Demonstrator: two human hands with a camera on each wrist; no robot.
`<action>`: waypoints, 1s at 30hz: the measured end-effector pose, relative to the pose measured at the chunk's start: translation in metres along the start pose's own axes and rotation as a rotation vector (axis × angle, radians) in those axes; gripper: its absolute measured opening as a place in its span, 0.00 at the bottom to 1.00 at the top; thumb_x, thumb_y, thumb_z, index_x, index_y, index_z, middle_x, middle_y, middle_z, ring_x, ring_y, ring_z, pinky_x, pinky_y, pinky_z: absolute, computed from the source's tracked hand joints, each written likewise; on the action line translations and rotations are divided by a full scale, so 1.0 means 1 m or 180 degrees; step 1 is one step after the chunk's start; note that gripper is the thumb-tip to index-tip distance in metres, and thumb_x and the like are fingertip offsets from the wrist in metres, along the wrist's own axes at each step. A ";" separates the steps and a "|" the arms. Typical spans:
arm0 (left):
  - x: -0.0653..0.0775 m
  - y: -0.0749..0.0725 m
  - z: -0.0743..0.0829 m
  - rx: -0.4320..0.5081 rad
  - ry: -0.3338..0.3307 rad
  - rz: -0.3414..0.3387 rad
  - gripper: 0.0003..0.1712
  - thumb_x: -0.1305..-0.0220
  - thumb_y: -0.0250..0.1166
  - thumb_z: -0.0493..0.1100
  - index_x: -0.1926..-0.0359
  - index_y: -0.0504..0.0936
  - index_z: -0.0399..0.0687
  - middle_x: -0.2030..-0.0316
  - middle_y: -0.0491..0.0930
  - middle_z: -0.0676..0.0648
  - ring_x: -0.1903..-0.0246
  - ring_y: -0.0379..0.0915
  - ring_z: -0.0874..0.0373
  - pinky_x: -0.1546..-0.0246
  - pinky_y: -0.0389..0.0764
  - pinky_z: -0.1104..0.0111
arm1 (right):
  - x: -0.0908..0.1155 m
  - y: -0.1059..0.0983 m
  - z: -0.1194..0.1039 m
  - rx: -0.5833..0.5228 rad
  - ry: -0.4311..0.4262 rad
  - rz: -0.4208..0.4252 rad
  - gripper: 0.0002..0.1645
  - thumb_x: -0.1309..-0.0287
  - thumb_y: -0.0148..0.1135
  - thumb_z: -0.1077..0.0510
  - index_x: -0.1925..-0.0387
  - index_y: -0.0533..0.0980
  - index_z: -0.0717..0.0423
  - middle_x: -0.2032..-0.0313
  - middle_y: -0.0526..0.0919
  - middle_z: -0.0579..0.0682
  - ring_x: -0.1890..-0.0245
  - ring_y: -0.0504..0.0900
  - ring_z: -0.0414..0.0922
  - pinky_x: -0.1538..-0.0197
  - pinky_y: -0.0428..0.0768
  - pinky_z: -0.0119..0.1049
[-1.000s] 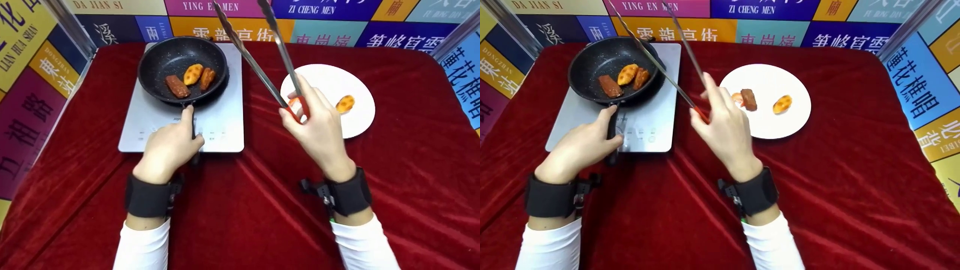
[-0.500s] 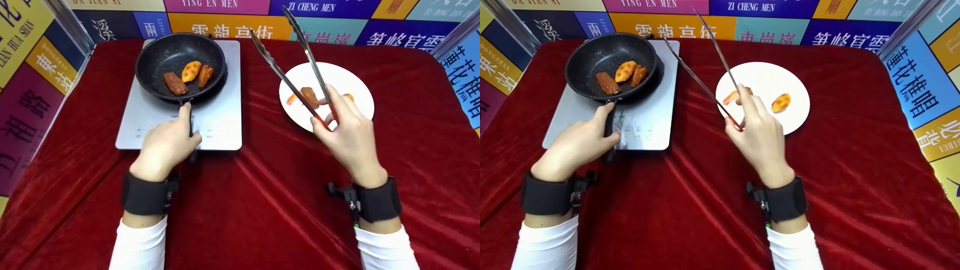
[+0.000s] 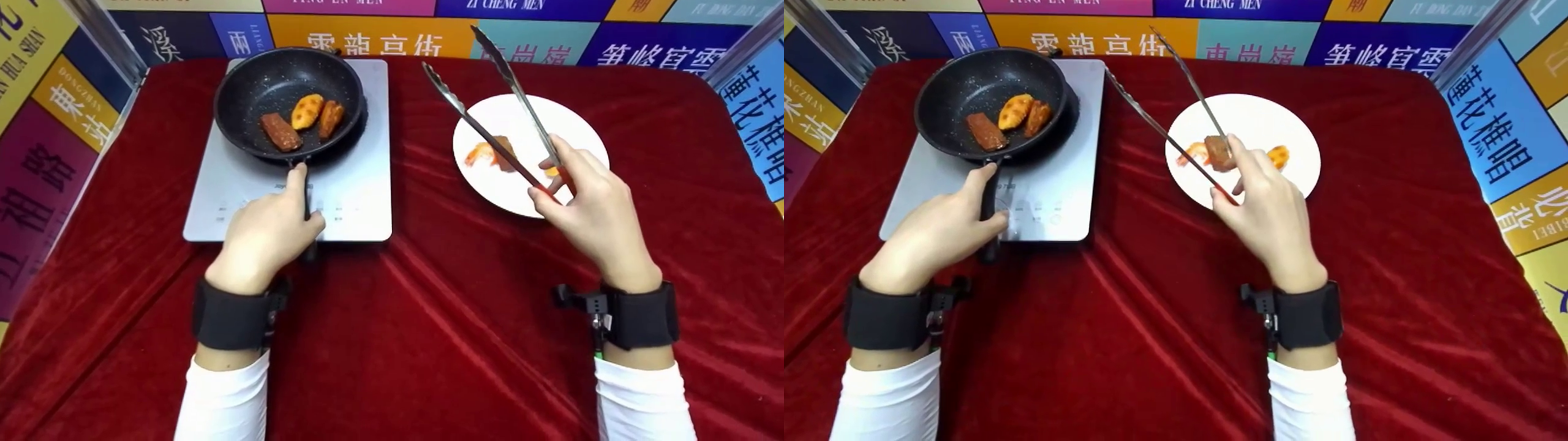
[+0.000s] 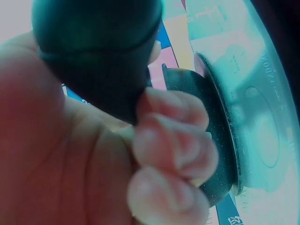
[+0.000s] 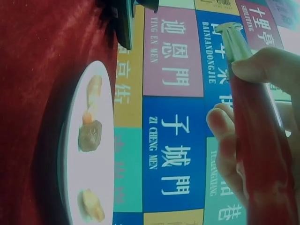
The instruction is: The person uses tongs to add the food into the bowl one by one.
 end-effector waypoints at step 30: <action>0.000 0.001 -0.001 -0.0023 -0.0013 -0.0038 0.42 0.44 0.50 0.52 0.31 0.45 0.45 0.83 0.72 0.43 0.85 0.67 0.48 0.84 0.63 0.59 | 0.019 0.000 0.070 -0.0052 0.0811 -0.0623 0.34 0.52 0.63 0.52 0.41 0.66 0.40 0.64 0.73 0.43 0.72 0.71 0.33 0.65 0.61 0.26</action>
Point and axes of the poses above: each hand's wrist, its own x-axis away from the middle knuckle, its own y-axis out of the palm, z = x × y, the point moved 10 cm from there along -x, towards the middle knuckle
